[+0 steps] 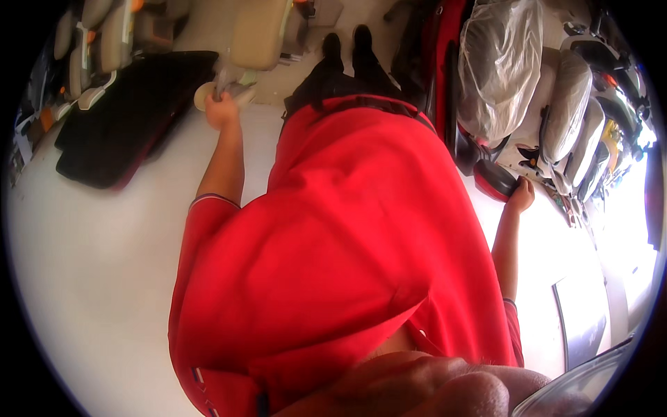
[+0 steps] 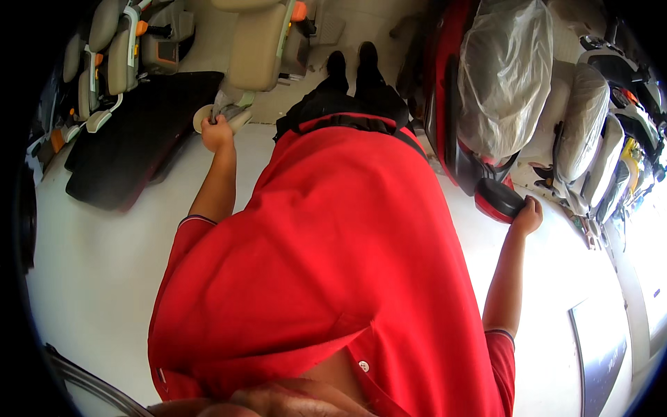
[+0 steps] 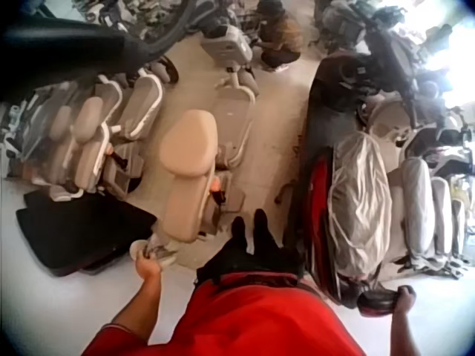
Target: The person wipes the surfaces of several upholstered seats and their bases with a cloth. The person moves from seat to seat, cleaning the headrests, backrests, and the white plastic bases of the stationary equipment.
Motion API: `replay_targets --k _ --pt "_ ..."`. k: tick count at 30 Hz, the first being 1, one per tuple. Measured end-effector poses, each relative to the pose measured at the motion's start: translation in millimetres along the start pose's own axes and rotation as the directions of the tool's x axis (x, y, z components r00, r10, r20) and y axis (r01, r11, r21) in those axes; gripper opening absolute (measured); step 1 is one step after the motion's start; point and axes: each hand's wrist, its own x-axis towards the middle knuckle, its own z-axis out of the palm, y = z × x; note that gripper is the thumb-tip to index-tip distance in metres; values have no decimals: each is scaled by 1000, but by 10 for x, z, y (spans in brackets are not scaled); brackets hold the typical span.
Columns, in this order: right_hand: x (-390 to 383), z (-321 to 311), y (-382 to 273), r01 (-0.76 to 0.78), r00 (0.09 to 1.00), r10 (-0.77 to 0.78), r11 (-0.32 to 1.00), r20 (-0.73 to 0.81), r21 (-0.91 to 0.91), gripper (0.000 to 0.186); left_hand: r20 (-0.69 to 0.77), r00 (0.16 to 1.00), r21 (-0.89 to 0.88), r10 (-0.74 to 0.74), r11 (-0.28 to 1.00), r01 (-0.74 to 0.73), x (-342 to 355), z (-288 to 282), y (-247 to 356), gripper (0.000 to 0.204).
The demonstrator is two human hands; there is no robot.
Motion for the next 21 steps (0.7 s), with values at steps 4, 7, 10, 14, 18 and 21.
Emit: replay_targets --k 4,7,10,14,18,21 --pt "-25 3 -15 -38 999 39 998 -23 42 21 44 999 7 0 1000 0 46 5 -3 42" --pt "-15 34 -30 -27 999 29 997 -28 77 21 51 999 -8 4 1000 -4 61 13 -35 43" --pt "4 16 48 -31 999 33 996 -21 83 22 50 999 -22 -15 1000 16 10 -42 52 45" --pt "26 24 43 -16 1000 17 998 -21 64 22 49 998 -54 -46 997 48 -35 -130 165 45" --pt "-34 51 -55 -18 1000 19 998 -24 53 22 -3 1000 -67 -28 997 28 21 -18 -15 45" --pt "-71 49 -83 -33 999 35 997 -29 70 23 20 999 -86 -32 996 33 9 -48 4 45"
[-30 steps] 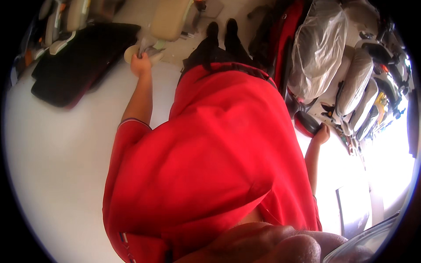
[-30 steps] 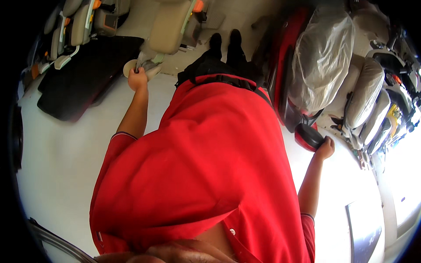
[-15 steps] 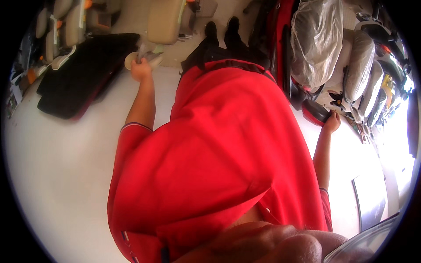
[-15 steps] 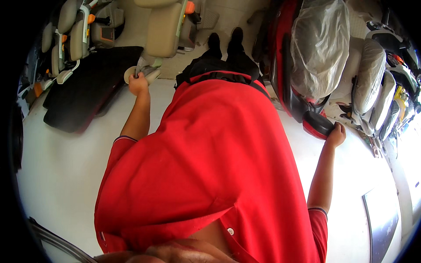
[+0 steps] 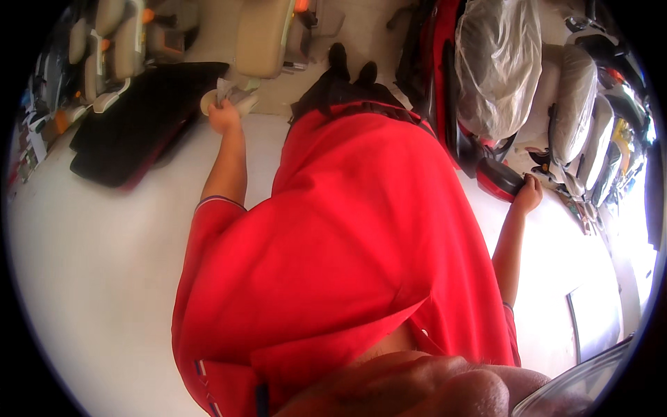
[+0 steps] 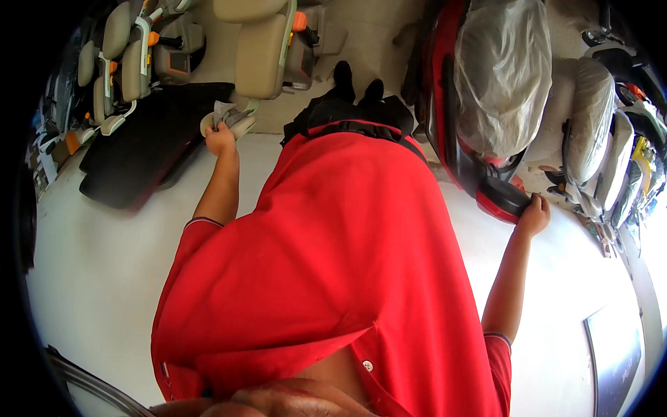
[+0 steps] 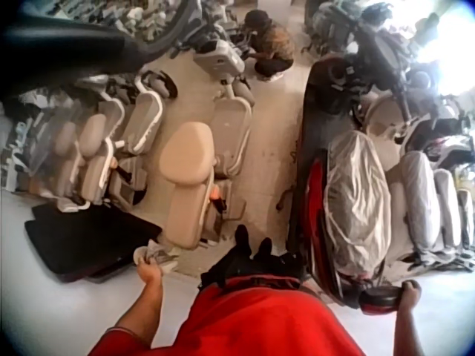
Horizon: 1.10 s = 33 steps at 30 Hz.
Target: The person wipes the surfaces of several upholstered seats and their bases with a cloth. The person moves from seat to seat, cleaning the headrests, backrests, and the white plastic bases of the stationary equipment.
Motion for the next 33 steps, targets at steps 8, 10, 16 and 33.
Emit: replay_targets --k 8,10,16,33 --pt "-142 22 -129 48 998 -50 998 28 50 23 26 997 -32 75 997 -74 -319 -56 180 42" --pt "-166 27 -88 -1 1000 4 989 -20 146 21 91 985 -43 146 989 -142 -470 -107 411 41" --pt "-252 53 -216 14 999 -1 970 -54 244 17 160 895 -138 416 907 -397 -583 -147 675 36" --pt "-235 11 -338 20 1000 -20 999 -6 29 20 264 882 -303 390 902 -308 -528 122 744 23"
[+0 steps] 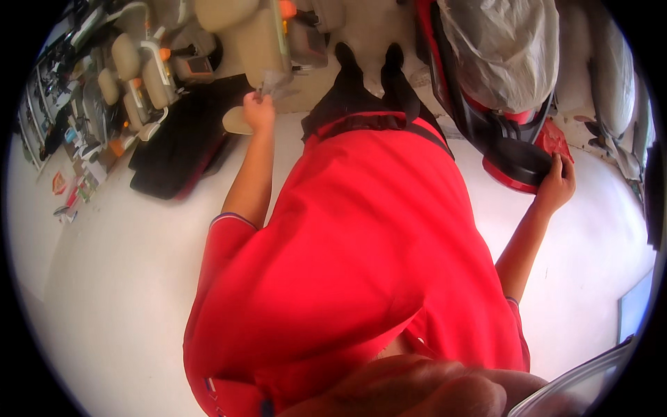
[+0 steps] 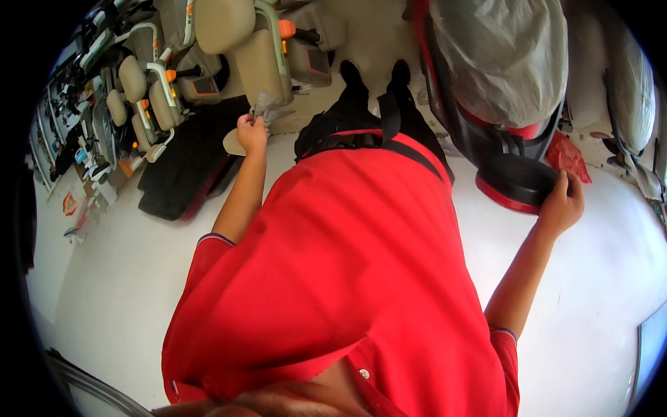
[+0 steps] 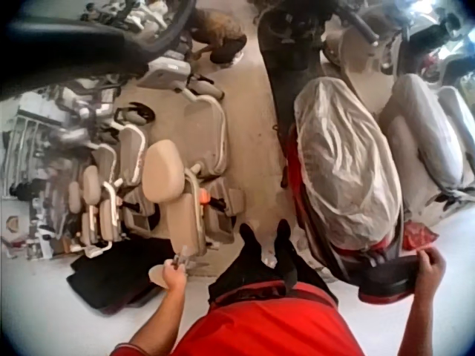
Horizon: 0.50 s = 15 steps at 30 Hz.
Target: The person wipes the surfaces of several upholstered seats and their bases with a cloth. The person moves from seat to seat, cleaning the headrests, backrests, and the white plastic bases of the stationary equipment.
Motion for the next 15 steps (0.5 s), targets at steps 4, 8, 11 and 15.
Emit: replay_targets --k 4,8,11,15 --pt "29 -12 15 2 1000 -1 999 18 -46 20 52 997 -15 -49 999 50 36 28 124 24" --pt "42 -18 35 2 999 2 995 36 -102 21 107 988 -111 -113 986 125 86 54 27 21" --pt "40 -22 -2 -18 999 22 995 45 -98 21 83 989 -61 -120 990 126 85 29 -171 25" --pt "63 -32 76 -31 998 36 994 48 -102 21 115 974 -102 -195 973 207 27 -62 -49 23"
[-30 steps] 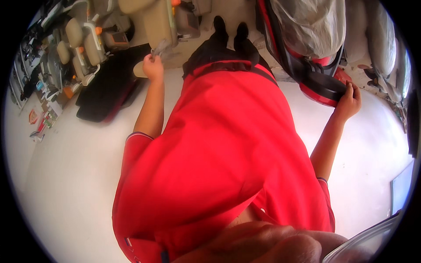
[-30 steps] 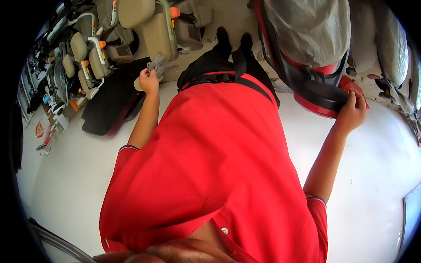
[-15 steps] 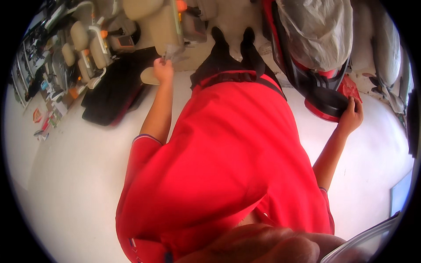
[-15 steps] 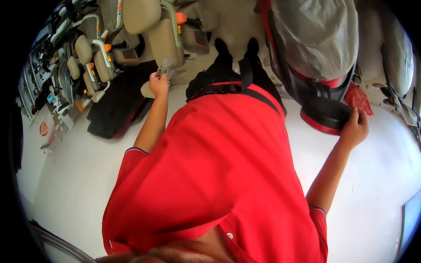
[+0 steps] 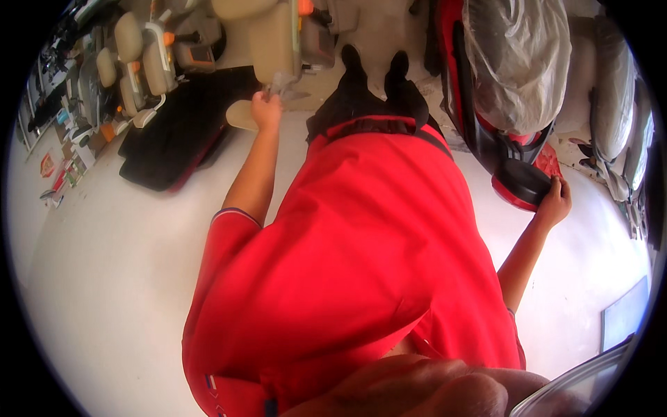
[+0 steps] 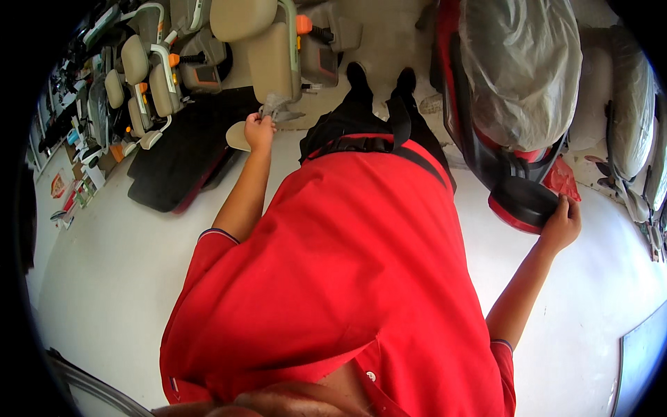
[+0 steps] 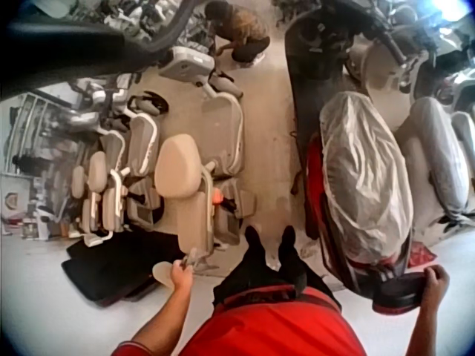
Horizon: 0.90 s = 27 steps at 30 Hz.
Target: The person wipes the surfaces of several upholstered seats and their bases with a cloth. The person moves from seat to seat, cleaning the headrests, backrests, and the white plastic bases of the stationary equipment.
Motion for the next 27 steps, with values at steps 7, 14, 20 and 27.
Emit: replay_targets --k 7,14,20,27 --pt "2 6 11 11 1000 -11 1000 -13 10 21 25 999 -111 -46 993 48 -16 -95 37 22" --pt "-8 26 -3 36 999 -34 996 -32 85 20 23 1000 -96 9 995 -6 -72 1 -87 20" --pt "39 62 130 47 999 -43 990 -30 131 20 54 998 -119 -37 992 43 -306 37 -97 19" --pt "75 46 117 91 996 -89 993 -26 77 21 -48 985 -271 -169 951 150 -510 -58 -202 19"
